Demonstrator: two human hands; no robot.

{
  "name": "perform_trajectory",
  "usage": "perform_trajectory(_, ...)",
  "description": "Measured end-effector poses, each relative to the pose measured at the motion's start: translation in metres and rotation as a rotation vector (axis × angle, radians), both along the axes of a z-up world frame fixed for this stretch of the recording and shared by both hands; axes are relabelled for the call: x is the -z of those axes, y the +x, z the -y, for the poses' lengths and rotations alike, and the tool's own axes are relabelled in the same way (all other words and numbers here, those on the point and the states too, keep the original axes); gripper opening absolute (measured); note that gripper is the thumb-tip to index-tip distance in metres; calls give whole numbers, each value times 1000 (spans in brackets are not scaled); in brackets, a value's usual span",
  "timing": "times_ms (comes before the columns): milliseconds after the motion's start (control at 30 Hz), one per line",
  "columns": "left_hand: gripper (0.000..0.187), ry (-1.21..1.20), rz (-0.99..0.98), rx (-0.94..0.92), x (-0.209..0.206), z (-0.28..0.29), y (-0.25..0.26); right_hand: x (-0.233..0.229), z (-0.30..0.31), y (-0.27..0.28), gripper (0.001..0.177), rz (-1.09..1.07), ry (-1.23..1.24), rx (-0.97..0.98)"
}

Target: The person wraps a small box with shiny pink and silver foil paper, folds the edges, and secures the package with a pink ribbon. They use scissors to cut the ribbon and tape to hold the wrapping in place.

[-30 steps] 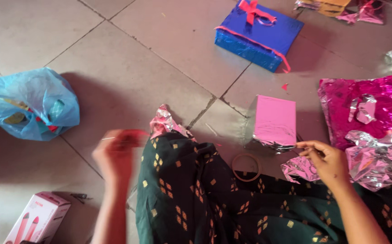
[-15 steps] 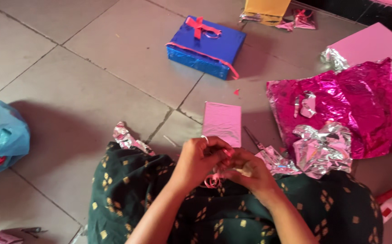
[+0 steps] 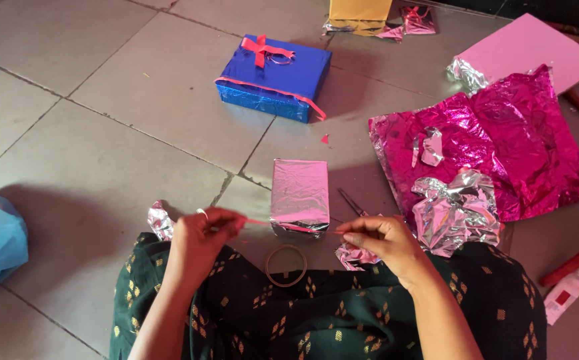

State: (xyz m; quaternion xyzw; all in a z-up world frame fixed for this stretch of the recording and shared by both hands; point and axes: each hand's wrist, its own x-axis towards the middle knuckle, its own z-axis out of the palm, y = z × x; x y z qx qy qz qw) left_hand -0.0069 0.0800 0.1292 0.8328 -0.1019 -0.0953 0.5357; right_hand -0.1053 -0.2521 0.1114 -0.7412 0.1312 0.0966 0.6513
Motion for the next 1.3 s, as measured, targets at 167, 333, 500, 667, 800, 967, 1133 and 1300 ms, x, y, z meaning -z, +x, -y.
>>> perform_trajectory(167,65,408,420,487,-2,-3,-19,-2,-7,3,31,47,131,41)
perform_trajectory(333,24,141,700,192,-30,59,-52,-7,-24,2,45,120,223,-39)
perform_trajectory(500,22,29,688,185,-53,98,-72,-6,-31,0,46,128,301,-73)
perform_trajectory(667,21,132,522,54,-51,114,-77,8,-36,-2,34,245,311,82)
perform_trajectory(800,21,138,524,45,-42,118,-78,13,-43,0,35,215,358,192)
perform_trajectory(967,17,220,534,80,-33,122,-69,14,-48,0,46,294,335,178)
perform_trajectory(1133,18,350,398,317,-29,111,-35,27,-43,1,44,232,153,162)
perform_trajectory(1300,20,307,498,433,-45,93,0,29,-15,0,25,25,-300,61)
